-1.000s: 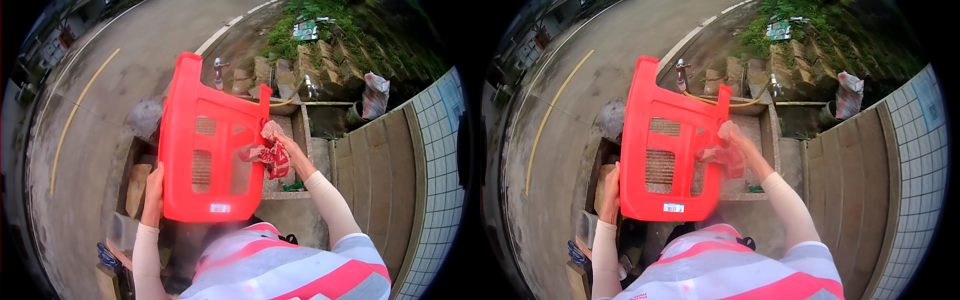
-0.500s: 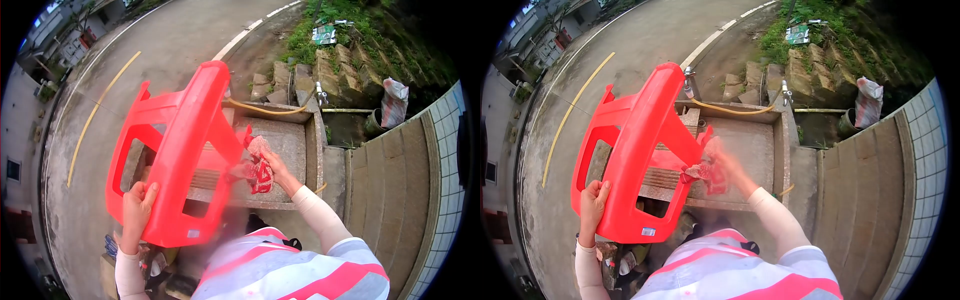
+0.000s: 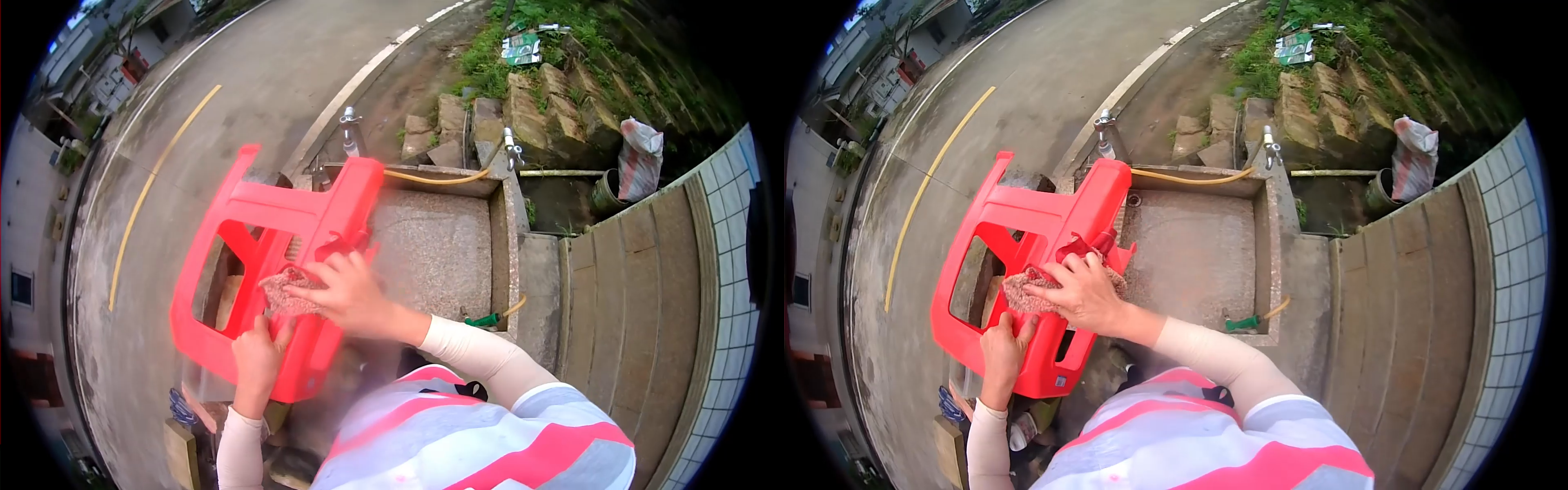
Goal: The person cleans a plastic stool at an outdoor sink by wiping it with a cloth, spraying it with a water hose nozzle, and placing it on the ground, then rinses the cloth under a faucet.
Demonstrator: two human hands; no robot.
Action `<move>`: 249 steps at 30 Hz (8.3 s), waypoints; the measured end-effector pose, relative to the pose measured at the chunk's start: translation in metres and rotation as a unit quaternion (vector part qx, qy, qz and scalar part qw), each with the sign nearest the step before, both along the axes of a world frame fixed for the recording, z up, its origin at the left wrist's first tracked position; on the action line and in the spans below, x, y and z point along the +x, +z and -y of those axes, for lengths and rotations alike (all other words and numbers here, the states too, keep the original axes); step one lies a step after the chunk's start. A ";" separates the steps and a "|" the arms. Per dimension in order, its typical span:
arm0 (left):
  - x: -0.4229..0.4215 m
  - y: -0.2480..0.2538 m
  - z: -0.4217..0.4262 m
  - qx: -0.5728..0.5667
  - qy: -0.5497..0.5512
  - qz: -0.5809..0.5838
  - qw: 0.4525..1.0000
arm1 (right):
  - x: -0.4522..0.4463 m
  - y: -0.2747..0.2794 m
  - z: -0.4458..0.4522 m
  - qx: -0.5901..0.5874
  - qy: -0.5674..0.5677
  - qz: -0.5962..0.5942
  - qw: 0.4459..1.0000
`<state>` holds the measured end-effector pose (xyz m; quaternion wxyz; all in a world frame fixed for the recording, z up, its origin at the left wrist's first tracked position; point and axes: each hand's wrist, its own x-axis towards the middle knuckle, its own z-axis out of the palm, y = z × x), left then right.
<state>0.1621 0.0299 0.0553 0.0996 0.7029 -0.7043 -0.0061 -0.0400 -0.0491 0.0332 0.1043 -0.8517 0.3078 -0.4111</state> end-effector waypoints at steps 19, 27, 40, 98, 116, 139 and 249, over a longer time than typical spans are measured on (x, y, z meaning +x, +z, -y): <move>0.009 -0.019 -0.030 0.012 0.023 -0.039 0.999 | -0.038 -0.046 0.169 0.104 -0.248 -0.214 0.939; 0.011 -0.037 -0.044 -0.002 0.044 -0.045 0.998 | -0.073 -0.046 0.118 0.046 -0.158 -0.103 0.981; 0.022 -0.036 -0.046 -0.003 -0.003 -0.063 0.998 | -0.017 -0.036 0.043 -0.101 -0.063 -0.210 0.971; 0.030 -0.005 0.046 -0.063 -0.363 -0.164 0.915 | -0.357 -0.190 -0.077 0.617 -0.111 0.627 0.464; 0.123 -0.091 0.127 -0.084 -0.366 -0.064 0.925 | -0.263 -0.133 -0.071 0.567 -0.139 0.500 0.640; -0.006 0.023 0.110 0.038 0.053 -0.427 0.902 | -0.245 -0.129 -0.104 0.533 -0.026 0.164 0.829; 0.024 -0.073 0.034 -0.265 0.326 -0.357 0.834 | 0.041 -0.068 0.007 0.452 0.415 0.065 0.787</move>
